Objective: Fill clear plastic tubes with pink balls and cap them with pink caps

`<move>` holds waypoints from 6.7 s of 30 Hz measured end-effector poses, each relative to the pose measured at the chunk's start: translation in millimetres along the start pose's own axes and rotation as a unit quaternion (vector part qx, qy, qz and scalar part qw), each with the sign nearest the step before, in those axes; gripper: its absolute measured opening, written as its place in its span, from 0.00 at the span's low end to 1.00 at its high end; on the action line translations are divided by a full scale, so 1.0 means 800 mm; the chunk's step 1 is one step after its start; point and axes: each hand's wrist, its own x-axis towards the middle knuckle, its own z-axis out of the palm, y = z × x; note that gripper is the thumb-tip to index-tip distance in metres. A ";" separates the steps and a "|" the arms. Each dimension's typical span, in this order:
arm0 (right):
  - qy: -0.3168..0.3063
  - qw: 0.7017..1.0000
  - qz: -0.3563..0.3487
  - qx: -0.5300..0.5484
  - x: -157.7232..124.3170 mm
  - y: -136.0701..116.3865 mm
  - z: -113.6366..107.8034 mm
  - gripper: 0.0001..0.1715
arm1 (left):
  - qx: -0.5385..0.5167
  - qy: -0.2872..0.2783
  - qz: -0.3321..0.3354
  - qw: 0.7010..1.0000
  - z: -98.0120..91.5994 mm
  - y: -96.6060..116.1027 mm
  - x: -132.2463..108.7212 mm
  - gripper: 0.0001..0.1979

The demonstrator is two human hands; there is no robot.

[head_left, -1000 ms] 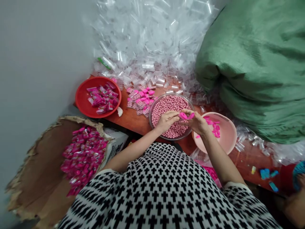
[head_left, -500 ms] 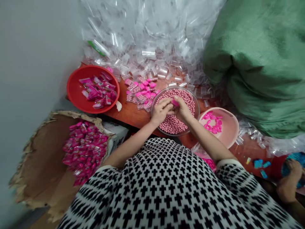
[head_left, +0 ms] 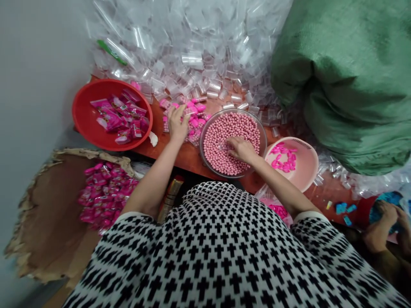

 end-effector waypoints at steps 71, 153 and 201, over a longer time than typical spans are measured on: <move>0.172 0.963 0.113 0.177 -0.074 0.070 0.024 0.11 | -0.191 -0.239 -0.201 0.930 0.152 0.107 -0.153 0.27; 0.236 0.937 -0.057 0.253 -0.134 -0.001 -0.046 0.15 | -0.098 -0.280 -0.015 0.955 0.124 0.190 -0.158 0.13; 0.126 0.976 0.147 0.099 0.172 0.074 -0.103 0.20 | 0.248 -0.064 0.056 0.965 -0.020 0.030 -0.001 0.13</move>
